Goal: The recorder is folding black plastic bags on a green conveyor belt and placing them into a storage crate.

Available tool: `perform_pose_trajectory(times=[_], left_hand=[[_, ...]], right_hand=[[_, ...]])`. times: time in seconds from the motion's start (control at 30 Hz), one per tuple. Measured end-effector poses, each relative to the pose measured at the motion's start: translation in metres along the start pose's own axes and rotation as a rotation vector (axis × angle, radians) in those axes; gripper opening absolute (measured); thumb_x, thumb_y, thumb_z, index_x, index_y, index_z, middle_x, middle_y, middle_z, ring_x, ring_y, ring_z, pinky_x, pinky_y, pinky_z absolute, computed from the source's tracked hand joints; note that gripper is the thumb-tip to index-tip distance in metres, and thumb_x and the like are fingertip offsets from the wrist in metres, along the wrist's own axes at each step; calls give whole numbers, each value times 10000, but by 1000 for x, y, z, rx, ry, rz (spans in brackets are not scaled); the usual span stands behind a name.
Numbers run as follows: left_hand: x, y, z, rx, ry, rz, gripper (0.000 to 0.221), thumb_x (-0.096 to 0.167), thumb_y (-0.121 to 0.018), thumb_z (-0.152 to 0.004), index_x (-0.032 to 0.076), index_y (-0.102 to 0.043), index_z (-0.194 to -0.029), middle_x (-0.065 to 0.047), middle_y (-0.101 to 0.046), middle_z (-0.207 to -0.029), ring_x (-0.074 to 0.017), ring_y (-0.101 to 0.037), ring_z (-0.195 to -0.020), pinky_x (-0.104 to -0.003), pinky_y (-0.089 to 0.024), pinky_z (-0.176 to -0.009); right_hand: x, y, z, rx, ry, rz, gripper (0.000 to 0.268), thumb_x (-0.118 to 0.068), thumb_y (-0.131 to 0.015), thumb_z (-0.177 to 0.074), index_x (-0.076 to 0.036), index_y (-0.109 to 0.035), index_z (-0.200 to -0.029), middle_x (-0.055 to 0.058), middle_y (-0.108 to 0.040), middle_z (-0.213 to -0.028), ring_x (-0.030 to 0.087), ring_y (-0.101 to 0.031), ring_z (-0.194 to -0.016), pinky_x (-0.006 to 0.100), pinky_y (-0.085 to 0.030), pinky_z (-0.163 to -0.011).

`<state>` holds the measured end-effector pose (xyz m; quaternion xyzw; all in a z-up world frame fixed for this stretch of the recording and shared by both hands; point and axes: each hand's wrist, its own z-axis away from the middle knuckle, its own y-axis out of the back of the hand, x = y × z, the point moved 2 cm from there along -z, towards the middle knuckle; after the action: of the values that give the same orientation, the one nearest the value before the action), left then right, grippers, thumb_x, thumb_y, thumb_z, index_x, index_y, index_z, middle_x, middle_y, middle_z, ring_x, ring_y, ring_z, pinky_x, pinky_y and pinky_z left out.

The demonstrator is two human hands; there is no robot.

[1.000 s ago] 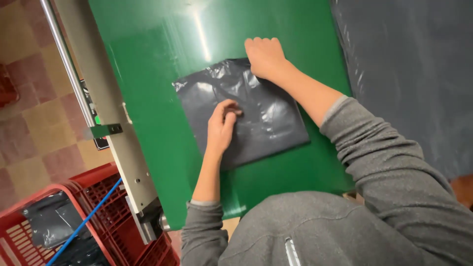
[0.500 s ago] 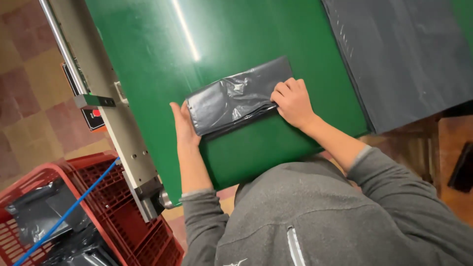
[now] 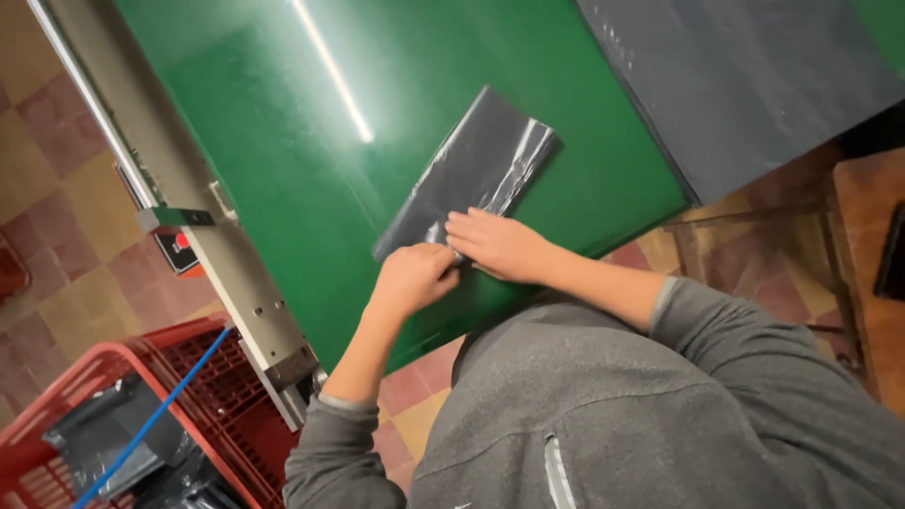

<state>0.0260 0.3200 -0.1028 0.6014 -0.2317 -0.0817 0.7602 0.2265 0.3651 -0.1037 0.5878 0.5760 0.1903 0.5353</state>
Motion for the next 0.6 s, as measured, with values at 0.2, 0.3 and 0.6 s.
perform_pose_trajectory(times=[0.2,0.3,0.6], left_hand=[[-66,-29,-107,-168,111,1272,416,381,-487,-988,66,-754,-937,-59,-778,-939,-153,-743,-909,-297,-591,-827],[-102,-58,-136,-117,610,1675,519,539,-390,-946,157,-725,-1054,-20,-801,-958,-137,-752,-852,-292,-572,-769],[-26,-28,-119,592,434,446,372,332,-759,-953,32,-554,-878,-137,-624,-873,-370,-620,-775,-456,-496,-698]], right_hand=[[32,-41,67,177,-490,-411,235,-106,-600,-1004,-78,-659,-1229,113,-677,-1118,262,-681,-1037,441,-547,-1007],[56,-40,69,370,-985,-936,230,-157,-531,-1053,-99,-634,-1251,66,-666,-1017,175,-664,-907,366,-561,-849],[115,-51,91,437,-1288,-1567,103,-144,-575,-1023,-82,-514,-967,52,-586,-924,199,-663,-820,411,-602,-807]])
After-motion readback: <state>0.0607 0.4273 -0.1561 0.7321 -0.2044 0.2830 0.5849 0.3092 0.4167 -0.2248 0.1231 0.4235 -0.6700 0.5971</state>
